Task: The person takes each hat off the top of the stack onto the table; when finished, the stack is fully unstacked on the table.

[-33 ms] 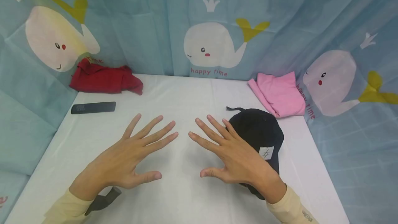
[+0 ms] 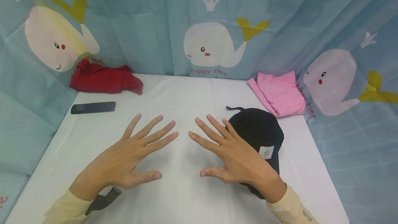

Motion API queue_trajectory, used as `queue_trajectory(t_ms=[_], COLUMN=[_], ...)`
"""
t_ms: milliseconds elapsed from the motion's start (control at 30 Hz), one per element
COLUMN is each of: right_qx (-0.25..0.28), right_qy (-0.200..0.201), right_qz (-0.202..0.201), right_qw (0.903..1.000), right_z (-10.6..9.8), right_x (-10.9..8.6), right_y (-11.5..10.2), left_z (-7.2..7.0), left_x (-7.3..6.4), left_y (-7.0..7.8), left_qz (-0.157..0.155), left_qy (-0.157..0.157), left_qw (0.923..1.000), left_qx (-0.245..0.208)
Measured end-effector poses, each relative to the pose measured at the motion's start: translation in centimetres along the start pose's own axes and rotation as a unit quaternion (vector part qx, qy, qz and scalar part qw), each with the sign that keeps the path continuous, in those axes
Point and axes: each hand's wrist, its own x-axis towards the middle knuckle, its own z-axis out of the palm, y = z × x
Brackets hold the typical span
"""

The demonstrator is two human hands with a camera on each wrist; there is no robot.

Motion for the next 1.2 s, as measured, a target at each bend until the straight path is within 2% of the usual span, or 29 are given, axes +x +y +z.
queue_trajectory(t_ms=[133,233,300,400,467,533,633,733,800,967,1133,1200], right_qx=[0.014,0.021,0.019,0.014,0.018,0.031,0.047,0.059,0.066,0.084,0.103,0.105], right_qy=[0.011,0.031,0.047,0.071,0.085,0.096,0.1,0.091,0.081,0.049,0.051,0.064], right_qz=[0.0,0.013,0.036,0.085,0.133,0.187,0.262,0.305,0.315,0.32,0.321,0.316], right_qw=[0.9998,0.9992,0.9981,0.9937,0.9873,0.9773,0.9586,0.9461,0.9434,0.9423,0.94,0.9408], right_z=[-0.2,-1.4,-2.7,-4.5,-5.5,-6.1,-6.5,-6.2,-5.7,-4.5,-3.8,-3.8], right_x=[-0.5,-1.2,-1.9,-3.3,-4.4,-5.6,-7.3,-8.4,-8.9,-9.9,-10.6,-10.7], right_y=[0.2,0.9,1.7,3.3,4.6,6.1,8.3,10.1,11.1,12.6,13.1,13.3], left_z=[0.3,0.7,1.2,2.4,3.5,4.7,6.6,8.5,9.7,12.2,13.3,13.4], left_x=[0.1,0.3,0.8,2.0,3.1,4.6,6.8,8.6,9.5,11.2,12.4,12.8], left_y=[0.1,0.4,0.7,1.8,3.0,4.3,6.2,7.9,8.8,10.6,11.5,11.5], left_qz=[-0.004,-0.017,-0.03,-0.053,-0.076,-0.1,-0.131,-0.146,-0.148,-0.136,-0.126,-0.123], left_qy=[0.001,0.019,0.043,0.074,0.068,0.043,-0.012,-0.06,-0.085,-0.12,-0.129,-0.125], left_qw=[0.9999,0.9986,0.9952,0.9856,0.9762,0.9641,0.9374,0.9108,0.8985,0.8799,0.8552,0.8501], left_qx=[-0.013,-0.048,-0.083,-0.143,-0.191,-0.242,-0.323,-0.381,-0.405,-0.439,-0.486,-0.496])
